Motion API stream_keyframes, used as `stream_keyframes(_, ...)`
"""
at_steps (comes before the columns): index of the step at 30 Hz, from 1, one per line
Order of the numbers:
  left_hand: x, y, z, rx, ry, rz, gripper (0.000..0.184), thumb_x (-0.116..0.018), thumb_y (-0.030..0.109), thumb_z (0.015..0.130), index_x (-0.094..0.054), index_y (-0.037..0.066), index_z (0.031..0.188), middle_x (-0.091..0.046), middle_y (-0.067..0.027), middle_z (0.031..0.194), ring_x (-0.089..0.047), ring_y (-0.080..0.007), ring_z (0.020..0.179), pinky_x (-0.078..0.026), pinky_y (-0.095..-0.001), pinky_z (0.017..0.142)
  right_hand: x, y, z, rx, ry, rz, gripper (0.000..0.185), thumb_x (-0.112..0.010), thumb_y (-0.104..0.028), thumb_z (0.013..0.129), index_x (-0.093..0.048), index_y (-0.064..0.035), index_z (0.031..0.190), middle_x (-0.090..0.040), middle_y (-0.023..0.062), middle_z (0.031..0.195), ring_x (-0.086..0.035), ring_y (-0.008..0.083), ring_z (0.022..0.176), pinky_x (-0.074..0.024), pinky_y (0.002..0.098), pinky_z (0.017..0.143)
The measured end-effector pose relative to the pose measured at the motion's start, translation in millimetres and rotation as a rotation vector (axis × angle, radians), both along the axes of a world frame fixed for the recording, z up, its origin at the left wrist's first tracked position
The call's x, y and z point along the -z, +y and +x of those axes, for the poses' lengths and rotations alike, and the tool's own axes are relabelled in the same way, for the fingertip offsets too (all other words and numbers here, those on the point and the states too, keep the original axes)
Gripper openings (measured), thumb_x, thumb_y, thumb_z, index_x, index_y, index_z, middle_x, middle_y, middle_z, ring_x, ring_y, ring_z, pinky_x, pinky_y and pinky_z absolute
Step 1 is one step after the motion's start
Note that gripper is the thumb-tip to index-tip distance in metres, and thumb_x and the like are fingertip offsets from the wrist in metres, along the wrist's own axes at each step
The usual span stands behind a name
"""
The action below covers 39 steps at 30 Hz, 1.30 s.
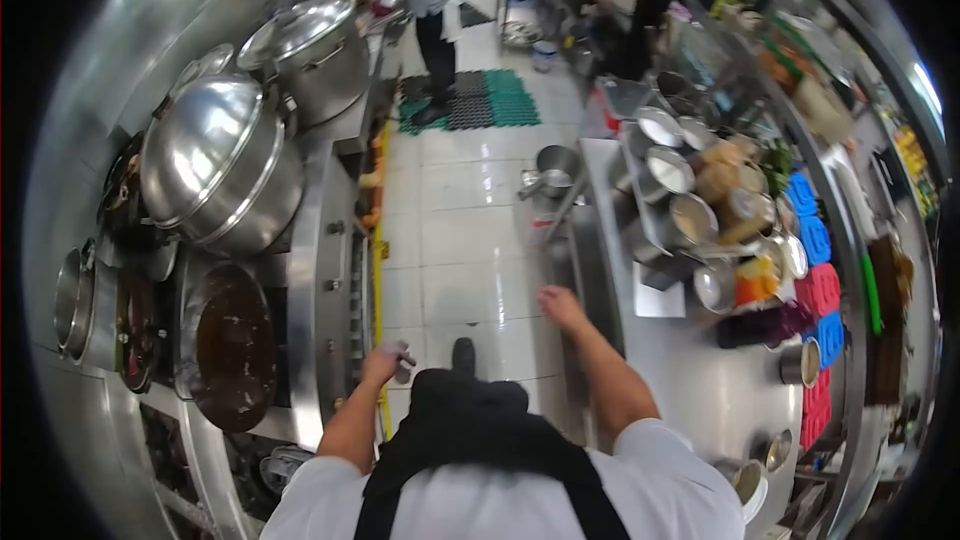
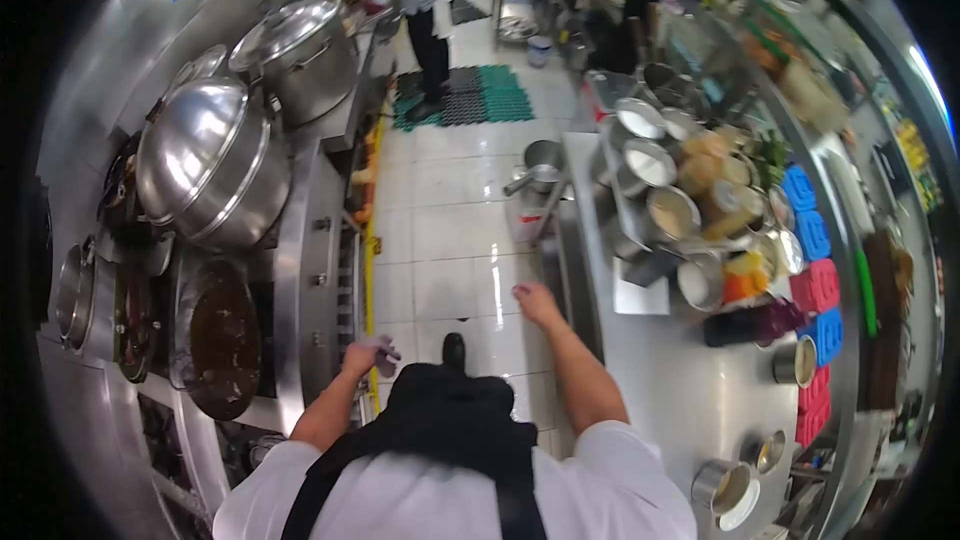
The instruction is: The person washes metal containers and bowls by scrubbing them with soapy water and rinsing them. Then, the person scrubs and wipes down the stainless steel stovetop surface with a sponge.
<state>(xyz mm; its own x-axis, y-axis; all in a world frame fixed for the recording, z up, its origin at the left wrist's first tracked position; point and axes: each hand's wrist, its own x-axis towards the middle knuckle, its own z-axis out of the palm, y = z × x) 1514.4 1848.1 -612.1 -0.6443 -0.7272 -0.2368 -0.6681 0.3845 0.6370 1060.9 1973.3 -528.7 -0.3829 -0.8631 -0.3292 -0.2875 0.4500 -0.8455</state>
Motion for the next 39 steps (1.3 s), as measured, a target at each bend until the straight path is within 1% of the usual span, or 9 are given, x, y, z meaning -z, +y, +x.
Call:
stream_keyframes(2,13,-33,-25,-0.277,-0.322,0.272,0.03,-0.045,0.024,0.083,-0.067,0.019,0.103,-0.061,-0.0066,0.114,-0.059,-0.0233,0.103,-0.046,-0.0331,0.091,-34,-22,3,0.052,-0.14,0.064,0.026,-0.058,-0.021,0.087,-0.062,-0.0025,0.104,-0.062,0.0025,0.085,-0.057,0.0123,0.072,-0.0464,0.0257,0.064)
stream_keyframes(5,42,-83,-52,-0.133,-0.18,0.042,0.037,-0.052,0.038,0.079,-0.067,0.01,0.098,-0.065,-0.0184,0.096,-0.061,-0.0359,0.092,-0.048,-0.0422,0.082,-54,-24,-5,0.114,-0.28,0.164,0.026,-0.057,-0.022,0.088,-0.061,-0.0033,0.106,-0.062,0.0022,0.089,-0.058,0.012,0.075,-0.0464,0.0253,0.065)
stream_keyframes(13,-71,-242,-171,-0.141,-0.509,0.238,0.041,-0.058,0.037,0.077,-0.065,0.002,0.097,-0.063,-0.022,0.098,-0.06,-0.0379,0.093,-0.048,-0.0425,0.08,-41,-40,-54,0.383,-0.509,0.271,0.027,-0.056,-0.024,0.089,-0.061,-0.0049,0.108,-0.063,0.0018,0.093,-0.058,0.0122,0.077,-0.0466,0.0264,0.066)
stream_keyframes(17,-75,-314,-194,-0.146,-0.497,0.163,0.038,-0.056,0.036,0.081,-0.065,0.002,0.097,-0.062,-0.0222,0.101,-0.059,-0.038,0.096,-0.047,-0.0445,0.081,-21,-150,-96,0.202,-0.458,0.239,0.026,-0.057,-0.023,0.088,-0.061,-0.0051,0.106,-0.063,0.0024,0.089,-0.058,0.0113,0.076,-0.0458,0.0261,0.062)
stream_keyframes(20,-51,-374,-204,0.315,-0.27,-0.349,0.029,-0.051,0.025,0.084,-0.063,0.005,0.1,-0.062,-0.0174,0.103,-0.059,-0.035,0.091,-0.048,-0.0441,0.076,7,-252,-130,0.093,-0.35,0.014,0.031,-0.058,-0.028,0.086,-0.064,-0.0029,0.104,-0.062,0.0036,0.075,-0.053,0.011,0.062,-0.0432,0.0268,0.052)
stream_keyframes(25,-38,-446,-238,-0.236,0.062,0.315,0.017,-0.056,0.008,0.082,-0.065,-0.001,0.092,-0.065,-0.0126,0.089,-0.063,-0.0224,0.075,-0.051,-0.0341,0.065,-40,-416,-175,0.149,-0.158,-0.026,0.03,-0.059,-0.03,0.081,-0.066,-0.003,0.093,-0.065,0.0173,0.091,-0.062,0.0298,0.084,-0.0478,0.0362,0.077)
stream_keyframes(30,-41,-516,-320,-0.544,0.049,0.559,0.009,-0.057,0.006,0.083,-0.062,-0.001,0.083,-0.06,-0.0096,0.068,-0.054,-0.0182,0.048,-0.044,-0.031,0.042,-27,-450,-218,0.123,0.143,-0.01,0.034,-0.054,-0.033,0.086,-0.064,-0.0021,0.095,-0.065,0.0135,0.083,-0.061,0.0235,0.076,-0.0476,0.0361,0.07)
stream_keyframes(36,-17,-631,-429,-0.165,0.149,0.482,0.011,-0.056,0.008,0.085,-0.058,-0.002,0.086,-0.058,-0.0109,0.069,-0.055,-0.0195,0.051,-0.043,-0.0307,0.041,-4,-394,-219,0.378,-0.235,0.24,0.027,-0.057,-0.027,0.085,-0.066,-0.0029,0.093,-0.064,0.008,0.08,-0.06,0.0177,0.068,-0.0478,0.0318,0.062)
stream_keyframes(39,-52,-670,-503,-0.115,0.003,0.483,0.016,-0.052,0.01,0.085,-0.062,0.002,0.095,-0.061,-0.0134,0.076,-0.06,-0.0229,0.067,-0.048,-0.0334,0.052,13,-379,-220,0.573,-0.382,0.32,0.023,-0.058,-0.02,0.083,-0.065,-0.0034,0.097,-0.064,0.007,0.084,-0.06,0.0168,0.069,-0.0487,0.0294,0.061)
